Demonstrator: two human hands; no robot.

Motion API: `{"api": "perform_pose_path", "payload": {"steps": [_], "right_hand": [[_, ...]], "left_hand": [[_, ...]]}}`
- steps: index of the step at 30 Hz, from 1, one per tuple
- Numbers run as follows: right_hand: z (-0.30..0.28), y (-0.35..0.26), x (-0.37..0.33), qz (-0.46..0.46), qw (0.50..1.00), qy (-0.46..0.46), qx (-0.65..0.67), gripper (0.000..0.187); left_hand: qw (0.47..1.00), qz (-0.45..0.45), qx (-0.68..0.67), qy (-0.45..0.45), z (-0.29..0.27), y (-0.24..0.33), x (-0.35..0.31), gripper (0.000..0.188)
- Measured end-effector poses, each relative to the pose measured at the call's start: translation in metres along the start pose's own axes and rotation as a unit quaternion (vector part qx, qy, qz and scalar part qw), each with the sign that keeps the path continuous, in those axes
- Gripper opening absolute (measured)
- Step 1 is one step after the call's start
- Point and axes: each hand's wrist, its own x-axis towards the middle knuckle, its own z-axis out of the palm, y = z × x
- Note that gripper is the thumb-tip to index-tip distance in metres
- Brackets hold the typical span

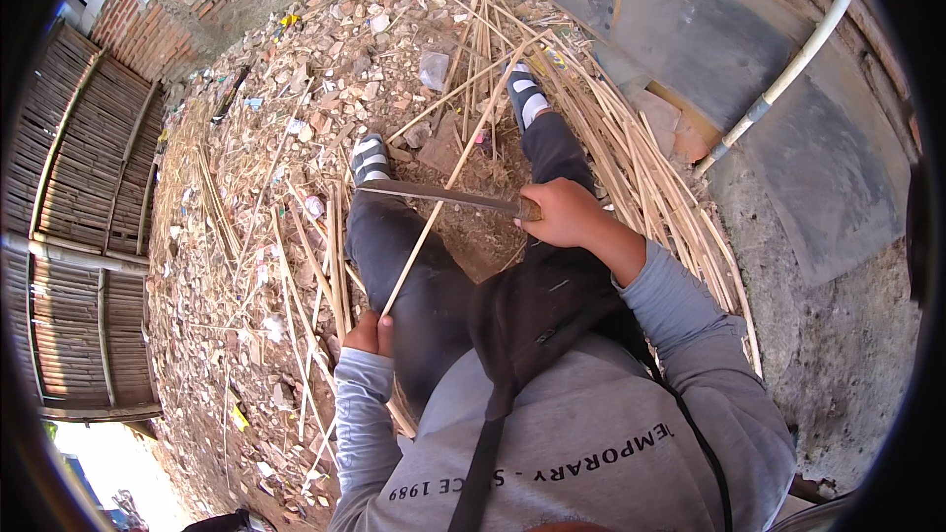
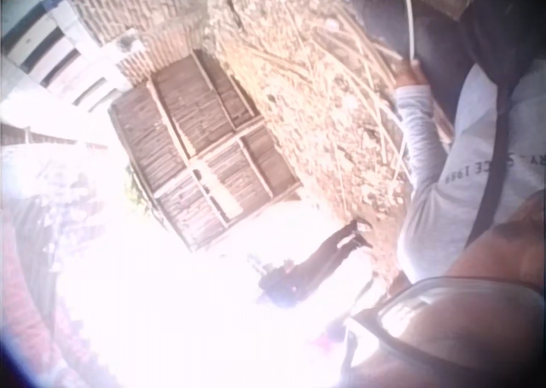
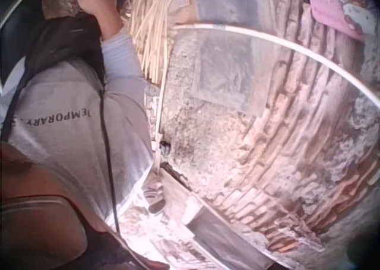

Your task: The person shaves a thin strip of bamboo using a knife while holding it across their lap.

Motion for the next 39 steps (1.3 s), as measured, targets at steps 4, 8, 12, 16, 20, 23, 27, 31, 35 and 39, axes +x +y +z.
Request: {"api": "perform_pose_path", "payload": {"steps": [4, 8, 12, 16, 20, 23, 27, 31, 35, 39], "right_hand": [[0.002, 0.011, 0.018, -0.022, 0.998, 0.064, 0.017, 0.034], [-0.004, -0.008, 0.018, 0.032, 0.998, 0.038, 0.032, 0.037], [-0.002, -0.017, 0.017, -0.015, 0.997, -0.054, -0.044, 0.035], [0.002, 0.016, 0.038, 0.019, 0.999, 0.025, 0.034, 0.032], [0.001, 0.001, 0.037, 0.058, 0.997, 0.02, 0.036, 0.033], [0.004, -0.026, 0.03, 0.006, 0.995, -0.093, -0.023, 0.029], [-0.004, 0.013, 0.045, 0.041, 0.998, -0.043, 0.019, 0.029], [-0.008, 0.016, 0.052, 0.088, 0.996, 0.0, 0.03, 0.029], [0.009, -0.018, 0.037, 0.014, 0.997, -0.069, -0.035, 0.03], [0.002, 0.008, 0.052, 0.066, 0.997, -0.043, 0.011, 0.029]], "left_hand": [[1.0, 0.009, 0.024, 0.009, 0.009, -0.005, 0.002, 0.037], [0.997, -0.013, 0.07, 0.005, 0.01, 0.003, 0.003, 0.038], [0.997, 0.004, 0.076, -0.009, -0.001, 0.015, 0.008, 0.04], [0.998, 0.011, 0.069, 0.007, 0.0, 0.015, 0.01, 0.04], [0.997, 0.014, 0.075, 0.004, -0.002, 0.014, 0.01, 0.039], [0.996, 0.021, 0.087, -0.006, -0.003, 0.01, 0.011, 0.039], [0.995, 0.048, 0.087, -0.007, -0.005, 0.011, 0.015, 0.039], [0.994, 0.053, 0.097, -0.007, -0.007, 0.013, 0.016, 0.039], [0.992, 0.032, 0.121, -0.033, -0.01, 0.011, 0.017, 0.038], [0.993, 0.043, 0.11, -0.01, -0.005, 0.012, 0.017, 0.038]]}}
